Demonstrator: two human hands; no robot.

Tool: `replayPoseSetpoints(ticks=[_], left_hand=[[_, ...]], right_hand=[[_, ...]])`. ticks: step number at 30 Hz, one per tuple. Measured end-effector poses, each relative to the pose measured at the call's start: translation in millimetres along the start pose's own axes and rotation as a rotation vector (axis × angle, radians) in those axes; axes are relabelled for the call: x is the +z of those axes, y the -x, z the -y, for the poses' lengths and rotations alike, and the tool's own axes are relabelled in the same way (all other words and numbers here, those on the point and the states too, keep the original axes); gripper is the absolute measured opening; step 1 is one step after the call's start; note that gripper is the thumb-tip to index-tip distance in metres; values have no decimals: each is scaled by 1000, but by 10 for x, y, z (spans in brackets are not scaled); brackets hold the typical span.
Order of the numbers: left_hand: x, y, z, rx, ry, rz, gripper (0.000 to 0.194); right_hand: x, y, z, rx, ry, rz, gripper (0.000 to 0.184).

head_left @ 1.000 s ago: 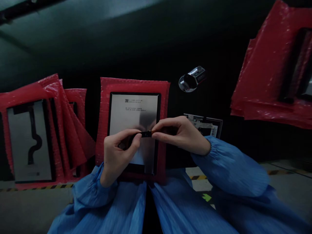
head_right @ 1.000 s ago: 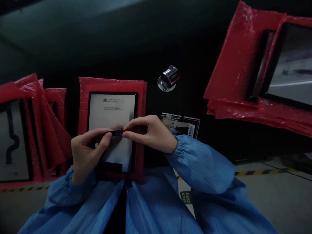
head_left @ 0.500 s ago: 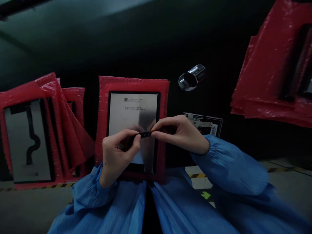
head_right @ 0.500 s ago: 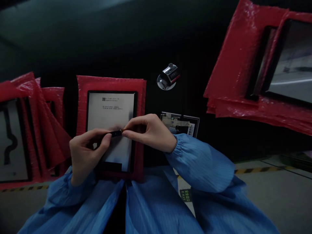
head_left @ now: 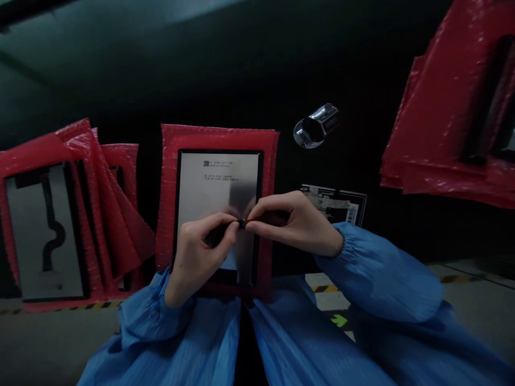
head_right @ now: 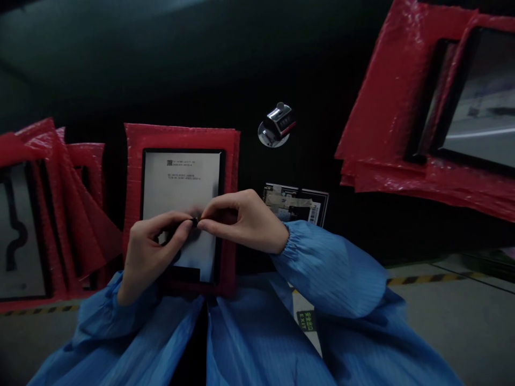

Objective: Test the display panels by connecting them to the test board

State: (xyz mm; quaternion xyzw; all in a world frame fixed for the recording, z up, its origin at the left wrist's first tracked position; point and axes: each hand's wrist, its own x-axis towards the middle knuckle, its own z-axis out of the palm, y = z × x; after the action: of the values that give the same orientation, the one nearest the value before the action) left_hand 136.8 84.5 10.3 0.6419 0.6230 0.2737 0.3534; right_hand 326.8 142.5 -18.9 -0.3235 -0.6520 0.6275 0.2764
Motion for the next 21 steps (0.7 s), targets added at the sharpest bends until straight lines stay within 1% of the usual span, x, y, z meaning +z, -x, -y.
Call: replayPoseSetpoints(ticks=[4,6,8,11,13,14,15,17,18,19,20,21], left_hand=[[-27,8,2,40,-6,55,13],[-19,14,12,68,-16,87,13],[3,18,21,95,-23,104,12],[-3,33,17,157,-34,85,10],[-95,78,11,166,-63,23,14],[-174,120,18,150,-95,-34,17],[-271,179,35,111,-137,-106,20],[-493,338,110,-21,-248,-236,23],[-600,432,166,-104,-309,-253,23],[-693,526,230,-185,-368,-230,24],[-765,615,298,-251,-419,-174,26],[-813,693,365,-290,-457,-103,29]], right_hand=[[3,21,2,-37,17,35,12],[33,30,-5,-40,29,58,10],[82,25,-23,-39,31,48,8],[131,-2,-49,-27,15,-22,10],[117,1,-35,-29,44,-41,12],[102,24,-15,-41,100,-69,12],[92,66,12,-54,187,-127,12],[117,209,65,-63,387,-319,21],[167,302,82,-56,481,-424,27],[244,402,86,-45,533,-481,32],[345,500,79,-48,569,-490,37],[462,588,60,-57,615,-437,42]])
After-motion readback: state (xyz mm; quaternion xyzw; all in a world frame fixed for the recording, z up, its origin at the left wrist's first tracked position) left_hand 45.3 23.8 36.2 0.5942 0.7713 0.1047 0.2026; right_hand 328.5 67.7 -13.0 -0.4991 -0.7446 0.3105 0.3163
